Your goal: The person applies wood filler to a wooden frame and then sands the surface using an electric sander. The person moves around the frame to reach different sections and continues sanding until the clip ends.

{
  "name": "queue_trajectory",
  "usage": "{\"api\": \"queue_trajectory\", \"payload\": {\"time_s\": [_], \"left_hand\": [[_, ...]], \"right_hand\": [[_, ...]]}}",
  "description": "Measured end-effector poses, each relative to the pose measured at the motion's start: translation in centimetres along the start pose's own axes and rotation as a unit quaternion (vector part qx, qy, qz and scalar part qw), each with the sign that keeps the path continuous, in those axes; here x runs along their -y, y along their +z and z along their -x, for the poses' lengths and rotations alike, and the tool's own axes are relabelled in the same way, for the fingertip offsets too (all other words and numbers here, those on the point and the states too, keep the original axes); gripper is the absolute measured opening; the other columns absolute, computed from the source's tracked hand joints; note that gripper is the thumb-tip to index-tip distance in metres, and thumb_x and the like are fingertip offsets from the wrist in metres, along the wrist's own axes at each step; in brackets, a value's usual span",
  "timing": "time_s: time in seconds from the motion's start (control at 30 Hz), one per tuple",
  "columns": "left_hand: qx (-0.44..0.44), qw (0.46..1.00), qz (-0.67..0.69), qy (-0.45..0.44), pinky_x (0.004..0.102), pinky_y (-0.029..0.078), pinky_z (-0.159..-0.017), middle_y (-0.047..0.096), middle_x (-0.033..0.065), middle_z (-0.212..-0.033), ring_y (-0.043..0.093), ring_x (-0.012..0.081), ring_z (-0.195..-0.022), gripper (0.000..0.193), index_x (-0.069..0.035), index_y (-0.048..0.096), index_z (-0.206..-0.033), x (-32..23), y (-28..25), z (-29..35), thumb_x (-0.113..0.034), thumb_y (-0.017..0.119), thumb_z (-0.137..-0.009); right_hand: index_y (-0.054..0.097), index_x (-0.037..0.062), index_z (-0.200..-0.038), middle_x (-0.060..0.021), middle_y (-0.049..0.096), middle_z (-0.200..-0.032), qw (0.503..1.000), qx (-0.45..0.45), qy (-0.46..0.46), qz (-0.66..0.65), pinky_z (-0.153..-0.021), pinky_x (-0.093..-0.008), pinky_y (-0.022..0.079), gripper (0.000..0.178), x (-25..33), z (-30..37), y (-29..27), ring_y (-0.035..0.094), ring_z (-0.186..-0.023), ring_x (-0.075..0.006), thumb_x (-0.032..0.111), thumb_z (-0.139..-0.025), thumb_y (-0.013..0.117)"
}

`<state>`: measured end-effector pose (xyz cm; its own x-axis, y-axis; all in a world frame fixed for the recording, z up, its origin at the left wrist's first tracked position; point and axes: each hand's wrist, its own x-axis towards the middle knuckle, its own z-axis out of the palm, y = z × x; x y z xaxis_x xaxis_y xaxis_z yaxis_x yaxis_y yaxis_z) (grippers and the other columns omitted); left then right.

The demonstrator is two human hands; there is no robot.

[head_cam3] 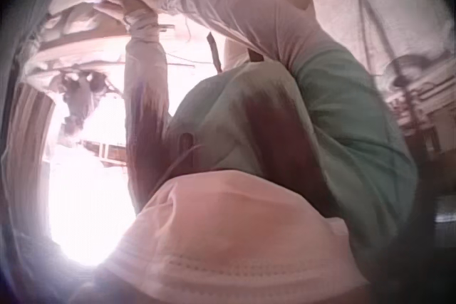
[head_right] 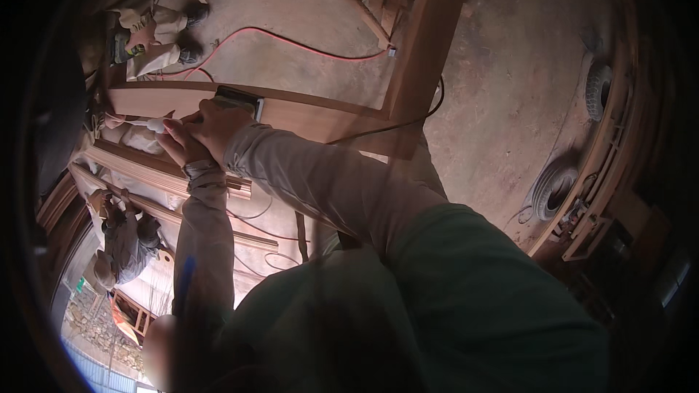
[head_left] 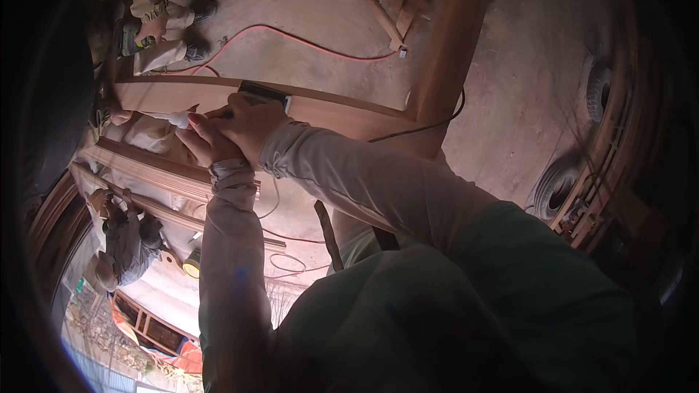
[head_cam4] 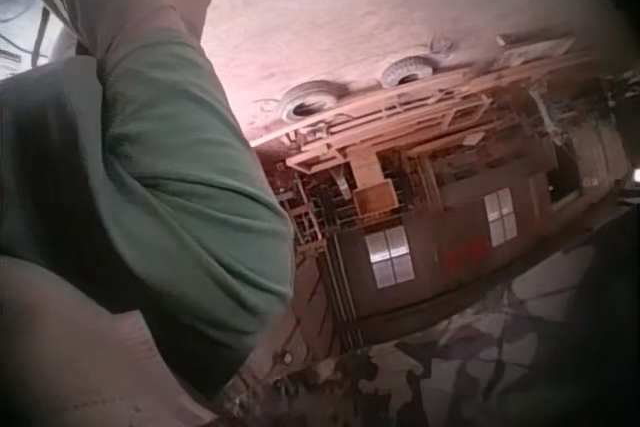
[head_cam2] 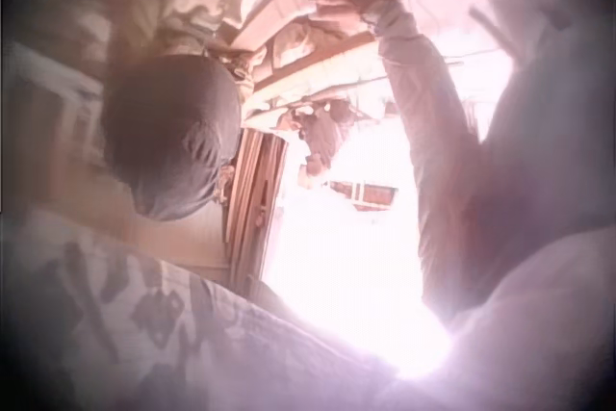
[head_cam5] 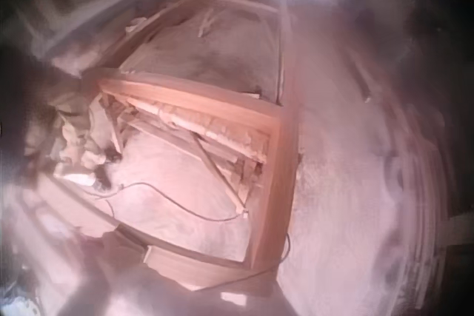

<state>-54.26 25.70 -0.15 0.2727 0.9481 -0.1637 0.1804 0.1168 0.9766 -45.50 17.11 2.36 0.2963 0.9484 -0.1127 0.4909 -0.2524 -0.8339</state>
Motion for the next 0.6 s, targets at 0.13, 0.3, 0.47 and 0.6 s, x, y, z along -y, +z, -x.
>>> {"api": "queue_trajectory", "payload": {"time_s": [0.13, 0.3, 0.47, 0.6], "left_hand": [[0.032, 0.998, -0.048, -0.012, 0.0343, 0.053, -0.07, 0.059, 0.0181, -0.097, 0.06, 0.0223, -0.084, 0.05, 0.0, 0.037, -0.111, -1.6, 2.0, 1.4, -0.047, 0.046, -0.098], [0.136, 0.99, -0.012, 0.024, 0.0314, 0.051, -0.068, 0.061, 0.015, -0.088, 0.061, 0.0195, -0.074, 0.046, 0.0, 0.038, -0.112, -0.1, 6.1, 7.3, -0.043, 0.045, -0.1], [0.192, 0.981, -0.006, -0.02, 0.0309, 0.05, -0.075, 0.066, 0.0089, -0.08, 0.064, 0.0177, -0.076, 0.04, 0.0, 0.043, -0.114, 1.1, 10.5, 16.1, -0.036, 0.048, -0.099], [0.252, 0.965, -0.01, -0.071, 0.0319, 0.049, -0.078, 0.066, 0.0085, -0.082, 0.063, 0.0171, -0.081, 0.038, 0.001, 0.044, -0.117, 1.7, 12.0, 21.8, -0.033, 0.049, -0.099]], "right_hand": [[0.054, 0.0292, -0.128, -0.0154, 0.052, -0.115, 0.999, -0.051, 0.005, -0.007, -0.073, -0.0414, 0.055, 0.054, -0.7, 1.0, 0.1, 0.067, -0.086, -0.0325, 0.03, -0.076, 0.07], [0.043, 0.036, -0.137, -0.019, 0.049, -0.119, 0.991, 0.009, 0.131, -0.018, -0.079, -0.0437, 0.054, 0.061, -2.1, 7.8, -4.4, 0.064, -0.098, -0.0372, 0.026, -0.081, 0.066], [0.045, 0.0326, -0.134, -0.0162, 0.05, -0.118, 0.982, -0.025, 0.173, 0.075, -0.076, -0.0415, 0.054, 0.063, -4.4, 17.3, -7.2, 0.062, -0.095, -0.0345, 0.032, -0.076, 0.071], [0.047, 0.03, -0.133, -0.0126, 0.053, -0.108, 0.981, -0.038, 0.175, 0.074, -0.071, -0.0397, 0.055, 0.065, -6.5, 23.1, -7.8, 0.061, -0.091, -0.0294, 0.032, -0.074, 0.073]]}}
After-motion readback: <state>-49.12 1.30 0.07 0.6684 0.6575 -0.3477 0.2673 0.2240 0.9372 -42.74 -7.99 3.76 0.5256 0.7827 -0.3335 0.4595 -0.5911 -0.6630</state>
